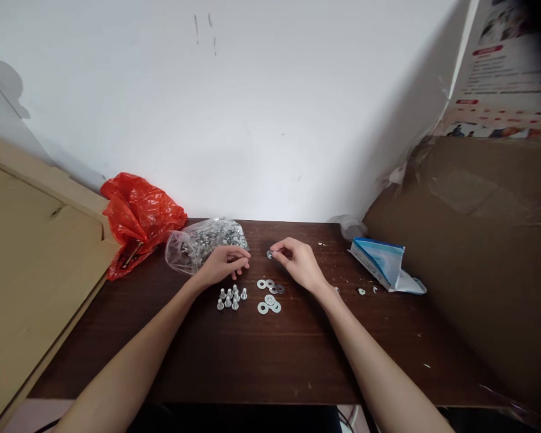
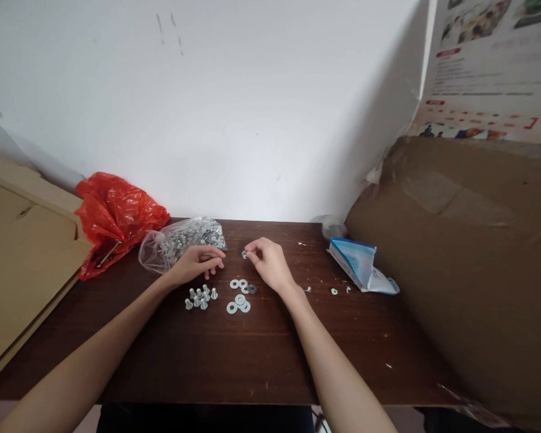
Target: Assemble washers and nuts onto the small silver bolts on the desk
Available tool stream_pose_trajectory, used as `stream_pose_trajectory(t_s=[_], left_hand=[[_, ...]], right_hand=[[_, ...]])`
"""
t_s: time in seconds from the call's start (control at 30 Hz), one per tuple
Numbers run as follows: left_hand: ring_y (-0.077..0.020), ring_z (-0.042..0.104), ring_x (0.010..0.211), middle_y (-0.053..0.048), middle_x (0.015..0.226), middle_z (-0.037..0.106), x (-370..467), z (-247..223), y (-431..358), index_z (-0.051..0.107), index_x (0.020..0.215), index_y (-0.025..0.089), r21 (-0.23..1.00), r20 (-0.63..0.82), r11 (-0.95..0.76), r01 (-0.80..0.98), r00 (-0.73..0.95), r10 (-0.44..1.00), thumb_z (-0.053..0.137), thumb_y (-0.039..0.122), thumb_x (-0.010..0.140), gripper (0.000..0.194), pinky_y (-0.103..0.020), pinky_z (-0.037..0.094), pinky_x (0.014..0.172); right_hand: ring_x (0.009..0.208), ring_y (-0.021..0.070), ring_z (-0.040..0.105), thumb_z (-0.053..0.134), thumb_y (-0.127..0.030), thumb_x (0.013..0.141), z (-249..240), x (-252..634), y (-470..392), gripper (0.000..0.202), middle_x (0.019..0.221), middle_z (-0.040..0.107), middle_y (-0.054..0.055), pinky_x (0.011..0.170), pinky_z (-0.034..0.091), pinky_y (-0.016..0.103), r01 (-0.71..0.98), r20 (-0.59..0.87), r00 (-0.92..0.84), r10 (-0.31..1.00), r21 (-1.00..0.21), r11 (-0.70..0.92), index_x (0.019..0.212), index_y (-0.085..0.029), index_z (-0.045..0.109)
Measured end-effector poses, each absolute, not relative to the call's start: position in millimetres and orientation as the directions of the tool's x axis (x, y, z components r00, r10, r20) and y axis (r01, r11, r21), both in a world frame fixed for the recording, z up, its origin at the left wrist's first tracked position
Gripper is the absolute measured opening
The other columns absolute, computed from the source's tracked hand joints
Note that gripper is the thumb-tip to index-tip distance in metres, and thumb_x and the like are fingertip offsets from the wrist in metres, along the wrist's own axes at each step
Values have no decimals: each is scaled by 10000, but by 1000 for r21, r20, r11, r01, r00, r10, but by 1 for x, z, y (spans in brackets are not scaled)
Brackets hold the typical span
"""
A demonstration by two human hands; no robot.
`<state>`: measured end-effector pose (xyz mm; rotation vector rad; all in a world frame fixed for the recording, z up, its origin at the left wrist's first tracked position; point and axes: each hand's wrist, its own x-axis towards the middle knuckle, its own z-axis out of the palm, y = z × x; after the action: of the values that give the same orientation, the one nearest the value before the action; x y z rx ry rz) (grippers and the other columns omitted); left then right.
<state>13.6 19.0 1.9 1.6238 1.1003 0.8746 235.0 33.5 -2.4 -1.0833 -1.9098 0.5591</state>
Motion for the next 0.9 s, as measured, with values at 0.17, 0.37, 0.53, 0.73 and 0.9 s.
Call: stream_pose_trajectory(t_s=[0.17,0.37,0.53,0.73,0.9], left_hand=[[-85,540,543,-80,763,670,17,-3,19,610,972,92,963,46,-134,232,347,937,651,363,744,356,-158,448,415],[-82,531,536,-79,758,674,16,-8,22,606,974,84,968,56,-132,212,331,942,664,364,734,374,-158,447,409],[-79,525,536,-78,758,673,16,-11,24,612,959,80,972,63,-127,200,300,952,650,375,743,368,-159,450,405],[-100,546,561,-74,753,672,17,-10,26,628,895,86,971,52,-109,213,256,965,690,374,687,361,-169,447,397],[-124,570,607,-78,774,672,20,-5,23,634,887,88,955,64,-138,263,271,960,688,351,676,342,-169,438,394]], right_hand=[[722,163,628,611,-259,769,-13,203,23,138,822,677,59,699,503,292,171,409,-170,896,-884,436,854,-163,661],[701,171,636,678,-323,711,-27,190,24,231,745,679,49,710,517,311,-100,266,-138,954,-962,254,864,-151,652],[678,167,637,704,-328,672,-29,188,26,245,701,674,31,727,517,323,-170,186,-147,971,-972,160,844,-161,650],[681,171,635,712,-401,667,-30,186,27,320,722,672,42,725,522,327,-180,156,-155,975,-975,128,859,-157,640],[616,149,599,703,-410,686,-30,185,29,331,686,652,40,659,503,300,-127,154,-185,971,-983,132,861,-137,636]])
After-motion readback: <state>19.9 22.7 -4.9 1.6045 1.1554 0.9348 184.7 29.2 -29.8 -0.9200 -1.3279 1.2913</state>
